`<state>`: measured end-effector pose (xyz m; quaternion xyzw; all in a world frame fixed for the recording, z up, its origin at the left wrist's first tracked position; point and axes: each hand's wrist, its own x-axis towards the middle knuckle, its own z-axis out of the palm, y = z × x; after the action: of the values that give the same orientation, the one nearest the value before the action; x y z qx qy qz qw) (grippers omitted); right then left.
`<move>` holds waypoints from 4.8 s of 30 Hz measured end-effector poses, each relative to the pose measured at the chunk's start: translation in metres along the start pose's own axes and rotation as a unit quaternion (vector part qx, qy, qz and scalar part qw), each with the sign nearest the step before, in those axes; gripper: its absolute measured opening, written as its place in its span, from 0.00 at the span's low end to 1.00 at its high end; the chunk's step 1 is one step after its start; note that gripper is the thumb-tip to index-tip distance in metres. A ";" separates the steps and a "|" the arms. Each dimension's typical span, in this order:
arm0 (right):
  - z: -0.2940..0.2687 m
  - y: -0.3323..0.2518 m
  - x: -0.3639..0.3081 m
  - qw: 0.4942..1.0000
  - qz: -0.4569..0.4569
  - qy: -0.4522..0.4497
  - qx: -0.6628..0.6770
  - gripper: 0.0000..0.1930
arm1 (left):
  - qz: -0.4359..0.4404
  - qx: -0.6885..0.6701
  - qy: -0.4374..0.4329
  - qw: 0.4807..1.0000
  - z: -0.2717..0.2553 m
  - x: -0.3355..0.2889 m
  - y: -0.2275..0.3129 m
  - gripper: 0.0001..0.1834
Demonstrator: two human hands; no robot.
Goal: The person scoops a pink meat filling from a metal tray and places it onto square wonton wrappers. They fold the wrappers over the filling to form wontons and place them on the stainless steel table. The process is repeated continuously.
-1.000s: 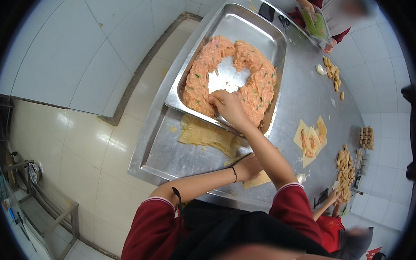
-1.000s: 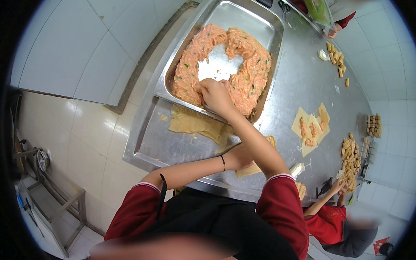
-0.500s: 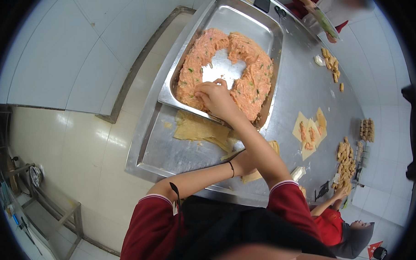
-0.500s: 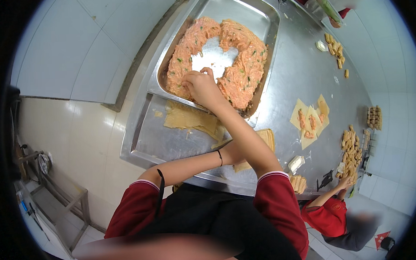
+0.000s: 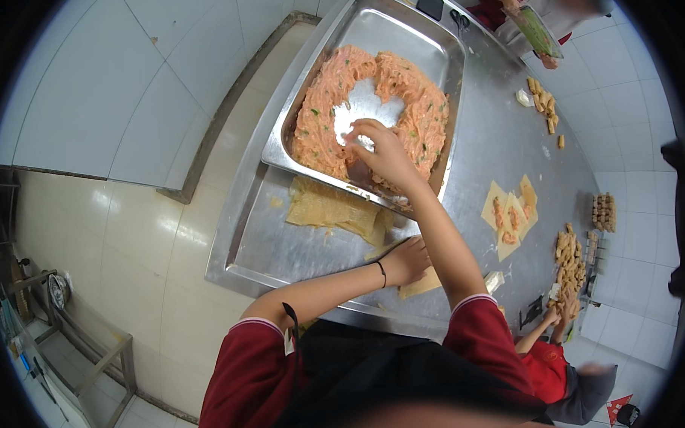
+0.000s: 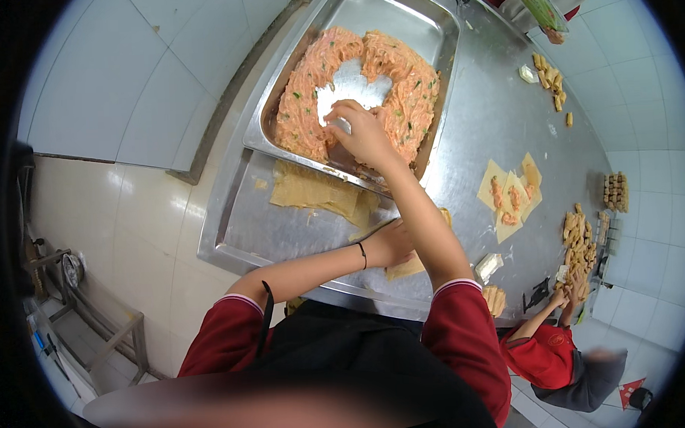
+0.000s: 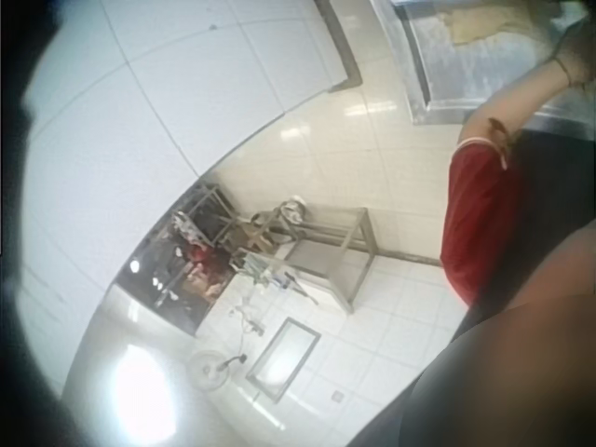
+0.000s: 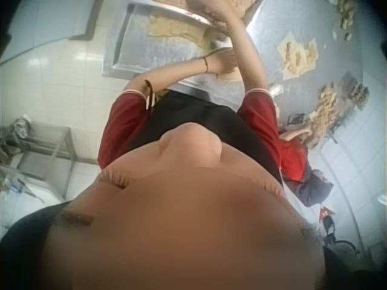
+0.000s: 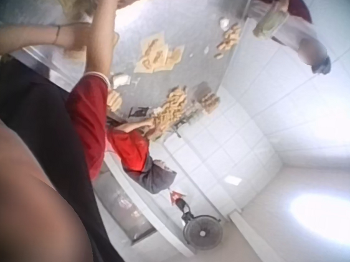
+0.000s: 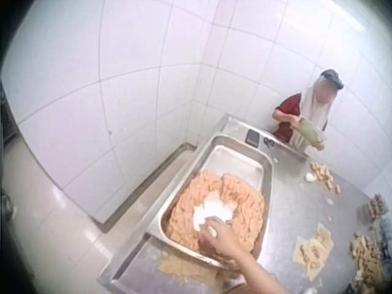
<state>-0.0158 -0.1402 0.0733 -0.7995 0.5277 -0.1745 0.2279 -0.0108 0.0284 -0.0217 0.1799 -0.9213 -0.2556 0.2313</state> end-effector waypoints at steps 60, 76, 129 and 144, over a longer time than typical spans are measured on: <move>0.018 0.049 -0.298 0.915 0.252 0.271 -0.159 0.07 | -0.098 -0.099 -0.062 0.988 -0.048 0.007 -0.006 0.44; 0.002 0.041 -0.265 0.927 0.199 0.292 -0.129 0.09 | -0.100 -0.123 -0.059 0.986 -0.049 0.005 -0.009 0.46; 0.002 0.042 -0.291 0.952 0.166 0.257 -0.032 0.15 | -0.129 -0.093 -0.043 0.986 -0.050 0.009 0.000 0.45; 0.024 0.058 -0.299 0.949 0.140 0.281 -0.019 0.18 | -0.279 -0.093 0.124 0.948 -0.031 -0.002 0.022 0.23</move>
<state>-0.1618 0.1210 0.0096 -0.6406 0.6799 -0.3485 0.0769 0.0023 0.0349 0.0139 0.4378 -0.7704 -0.3704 0.2786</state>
